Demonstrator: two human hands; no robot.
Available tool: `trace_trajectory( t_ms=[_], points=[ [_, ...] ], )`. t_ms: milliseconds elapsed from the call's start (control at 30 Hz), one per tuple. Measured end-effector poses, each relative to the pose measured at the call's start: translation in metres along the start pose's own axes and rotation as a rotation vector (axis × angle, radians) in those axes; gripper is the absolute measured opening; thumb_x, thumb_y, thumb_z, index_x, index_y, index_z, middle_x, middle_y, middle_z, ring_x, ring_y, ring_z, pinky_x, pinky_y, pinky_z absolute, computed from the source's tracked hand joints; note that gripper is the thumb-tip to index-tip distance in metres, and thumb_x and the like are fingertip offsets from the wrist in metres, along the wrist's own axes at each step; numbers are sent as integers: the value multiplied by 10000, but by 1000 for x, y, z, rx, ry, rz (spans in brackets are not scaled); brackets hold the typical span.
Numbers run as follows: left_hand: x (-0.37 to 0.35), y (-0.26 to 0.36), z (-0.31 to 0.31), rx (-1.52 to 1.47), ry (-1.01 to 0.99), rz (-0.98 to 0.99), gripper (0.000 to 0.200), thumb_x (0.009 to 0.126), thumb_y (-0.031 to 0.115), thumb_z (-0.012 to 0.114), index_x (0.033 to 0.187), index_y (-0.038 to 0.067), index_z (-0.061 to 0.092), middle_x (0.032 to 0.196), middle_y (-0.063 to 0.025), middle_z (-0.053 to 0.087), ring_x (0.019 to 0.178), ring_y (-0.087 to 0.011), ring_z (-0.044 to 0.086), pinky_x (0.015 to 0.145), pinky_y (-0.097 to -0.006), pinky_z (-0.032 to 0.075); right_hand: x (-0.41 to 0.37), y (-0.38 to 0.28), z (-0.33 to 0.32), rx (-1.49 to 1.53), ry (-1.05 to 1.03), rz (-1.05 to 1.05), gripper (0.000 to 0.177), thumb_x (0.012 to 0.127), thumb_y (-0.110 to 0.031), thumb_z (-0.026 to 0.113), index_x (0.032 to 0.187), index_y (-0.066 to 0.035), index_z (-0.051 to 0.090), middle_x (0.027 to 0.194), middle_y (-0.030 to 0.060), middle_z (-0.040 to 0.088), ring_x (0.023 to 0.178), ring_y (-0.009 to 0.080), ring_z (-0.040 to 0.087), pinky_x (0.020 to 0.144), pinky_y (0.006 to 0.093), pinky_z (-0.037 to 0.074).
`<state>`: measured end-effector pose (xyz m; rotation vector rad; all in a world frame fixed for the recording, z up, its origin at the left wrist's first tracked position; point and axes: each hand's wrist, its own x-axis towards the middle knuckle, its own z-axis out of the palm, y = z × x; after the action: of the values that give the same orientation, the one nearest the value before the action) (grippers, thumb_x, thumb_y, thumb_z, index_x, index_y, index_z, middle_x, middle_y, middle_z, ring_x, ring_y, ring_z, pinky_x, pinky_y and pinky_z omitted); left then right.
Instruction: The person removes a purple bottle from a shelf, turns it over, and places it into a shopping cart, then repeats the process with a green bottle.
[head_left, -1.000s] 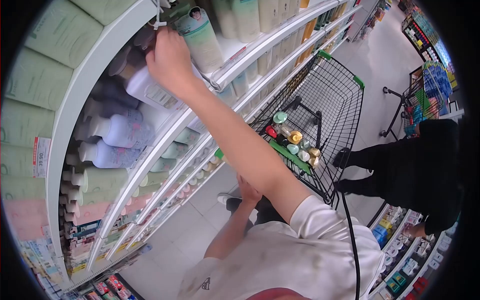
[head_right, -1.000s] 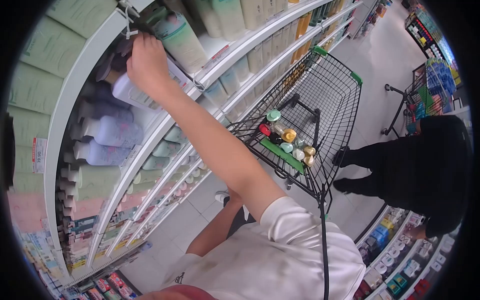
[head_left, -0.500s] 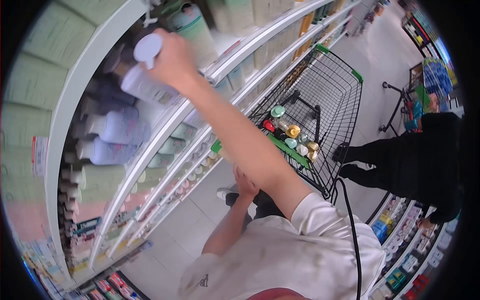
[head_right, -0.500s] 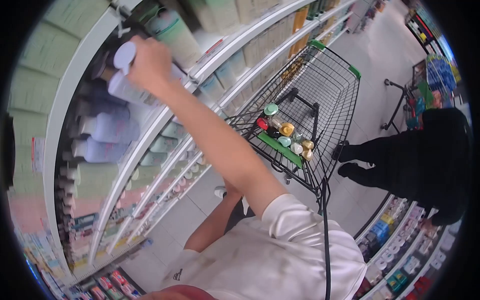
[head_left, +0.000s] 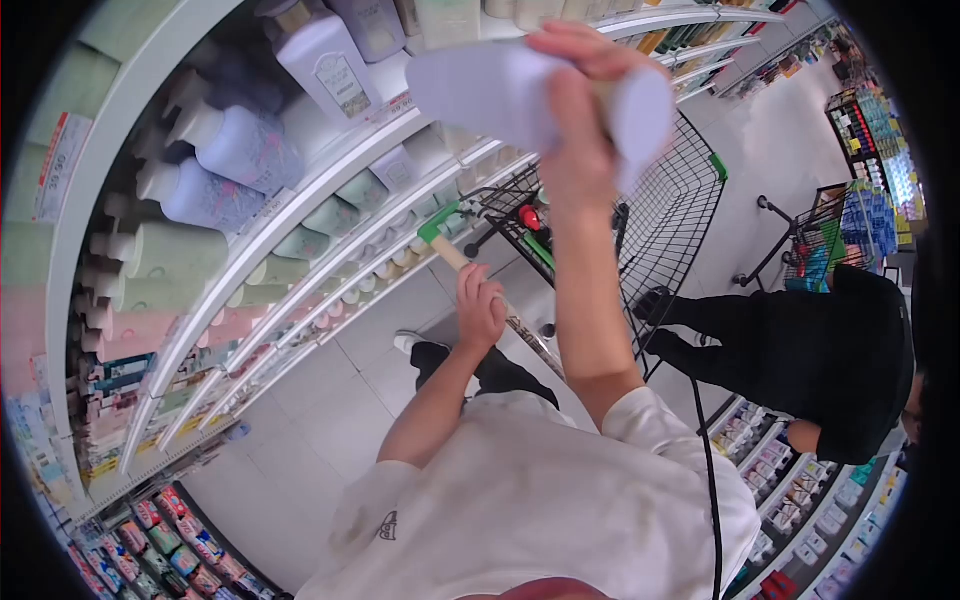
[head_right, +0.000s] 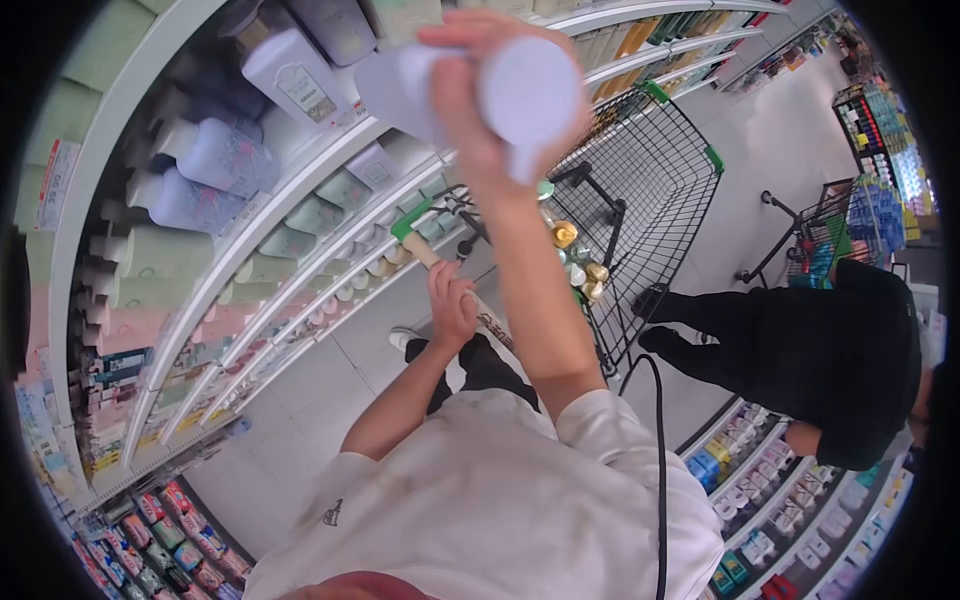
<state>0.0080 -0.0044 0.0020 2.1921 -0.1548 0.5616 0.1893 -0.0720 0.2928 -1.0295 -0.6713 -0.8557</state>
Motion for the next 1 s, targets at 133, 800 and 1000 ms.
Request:
trace_trajectory(
  t_ms=[133,800,1000],
  points=[
    [-7,6,-8,-45,-39,-28,151,835,64,490,956,19,567,1287,-214,476,1277,-447,365,1066,-548,305,-16,-59,-58,120,53,325,182,819,-24,597,960,-60,489,929,207,699,1080,412,592,1011,547,400],
    [64,107,-140,-808,-721,-205,770,767,307,773,1390,11,429,1324,-148,546,1210,-256,542,1055,-373,380,-96,-141,-113,281,-184,1040,311,768,-241,781,857,-68,538,765,120,655,1006,332,610,855,416,461],
    [51,122,-140,-737,-714,-368,971,642,357,864,1421,27,386,1304,-134,548,1196,-244,537,1026,-380,409,-97,-139,-95,370,-237,1118,332,792,-286,776,891,-42,575,830,131,663,990,328,623,842,416,485]
  ],
)
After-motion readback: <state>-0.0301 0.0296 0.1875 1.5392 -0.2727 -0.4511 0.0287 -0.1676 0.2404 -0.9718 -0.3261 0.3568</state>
